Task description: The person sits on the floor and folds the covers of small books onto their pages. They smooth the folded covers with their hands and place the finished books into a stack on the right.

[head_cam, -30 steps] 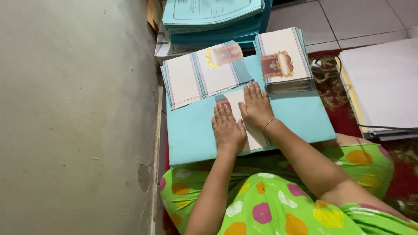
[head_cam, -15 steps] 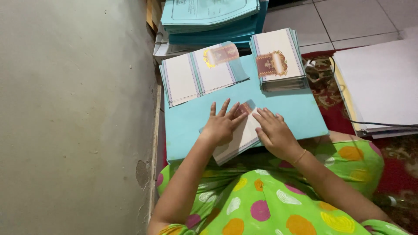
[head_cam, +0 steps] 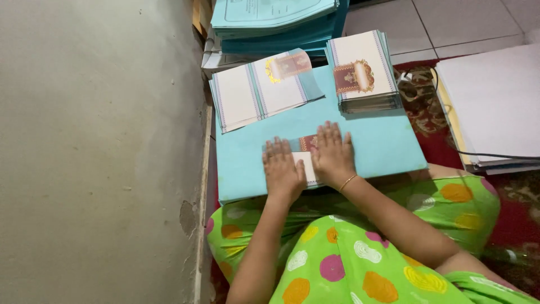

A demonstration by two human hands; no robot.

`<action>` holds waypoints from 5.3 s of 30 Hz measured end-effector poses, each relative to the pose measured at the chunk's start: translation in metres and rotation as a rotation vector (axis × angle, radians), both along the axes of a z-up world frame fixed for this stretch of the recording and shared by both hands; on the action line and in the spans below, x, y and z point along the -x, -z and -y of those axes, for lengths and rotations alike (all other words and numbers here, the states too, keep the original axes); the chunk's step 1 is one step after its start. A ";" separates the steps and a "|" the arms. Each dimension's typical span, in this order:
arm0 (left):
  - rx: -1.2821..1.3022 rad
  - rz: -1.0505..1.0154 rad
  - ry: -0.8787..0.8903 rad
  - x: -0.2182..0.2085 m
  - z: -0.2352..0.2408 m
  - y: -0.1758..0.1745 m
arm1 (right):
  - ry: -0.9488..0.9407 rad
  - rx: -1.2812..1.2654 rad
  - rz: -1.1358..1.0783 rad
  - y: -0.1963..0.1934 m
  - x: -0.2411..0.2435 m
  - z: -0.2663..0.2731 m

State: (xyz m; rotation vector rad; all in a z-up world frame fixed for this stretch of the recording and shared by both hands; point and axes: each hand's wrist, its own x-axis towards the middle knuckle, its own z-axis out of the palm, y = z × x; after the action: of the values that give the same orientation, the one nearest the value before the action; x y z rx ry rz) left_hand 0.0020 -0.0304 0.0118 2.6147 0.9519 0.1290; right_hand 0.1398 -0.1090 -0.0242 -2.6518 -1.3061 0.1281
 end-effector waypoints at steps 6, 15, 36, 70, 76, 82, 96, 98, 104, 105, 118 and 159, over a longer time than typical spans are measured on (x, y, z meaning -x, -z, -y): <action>-0.015 -0.081 -0.008 0.009 -0.028 -0.004 | -0.211 -0.005 -0.040 0.011 -0.025 0.015; 0.017 -0.129 -0.008 -0.006 -0.011 0.001 | -0.261 -0.036 0.009 0.018 -0.014 0.015; -0.037 -0.119 -0.127 0.012 -0.017 -0.004 | -0.075 -0.081 0.042 0.014 -0.031 0.035; -0.169 0.686 0.395 0.103 -0.024 0.030 | -0.373 -0.693 -0.344 -0.007 -0.031 0.127; -0.100 0.488 -0.081 0.061 -0.023 0.036 | -0.064 -0.553 0.155 0.023 -0.047 0.076; -0.362 0.519 -0.071 0.011 -0.002 0.027 | -0.125 -0.574 0.268 -0.007 -0.013 0.039; -0.022 -0.011 0.082 -0.023 0.008 0.026 | -0.218 -0.053 0.074 0.020 -0.004 0.015; -0.019 -0.053 0.039 -0.008 0.002 0.004 | -0.202 -0.036 0.077 0.022 -0.021 0.023; -0.024 -0.121 -0.043 -0.005 -0.002 0.004 | -0.198 -0.018 0.091 0.023 -0.023 0.025; -0.007 -0.090 0.081 -0.014 0.009 -0.002 | -0.265 -0.012 0.087 0.023 -0.019 0.021; -0.008 -0.068 0.046 -0.015 0.000 0.006 | -0.287 -0.045 0.067 0.021 -0.007 0.017; -0.036 0.083 0.025 -0.013 0.000 0.024 | -0.346 0.017 0.119 0.012 0.011 0.026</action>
State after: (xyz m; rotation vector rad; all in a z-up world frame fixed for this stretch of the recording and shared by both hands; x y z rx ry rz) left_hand 0.0149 -0.0305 -0.0121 2.6304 0.8961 0.2488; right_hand 0.1288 -0.1348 -0.0362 -2.4542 -1.8005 0.0274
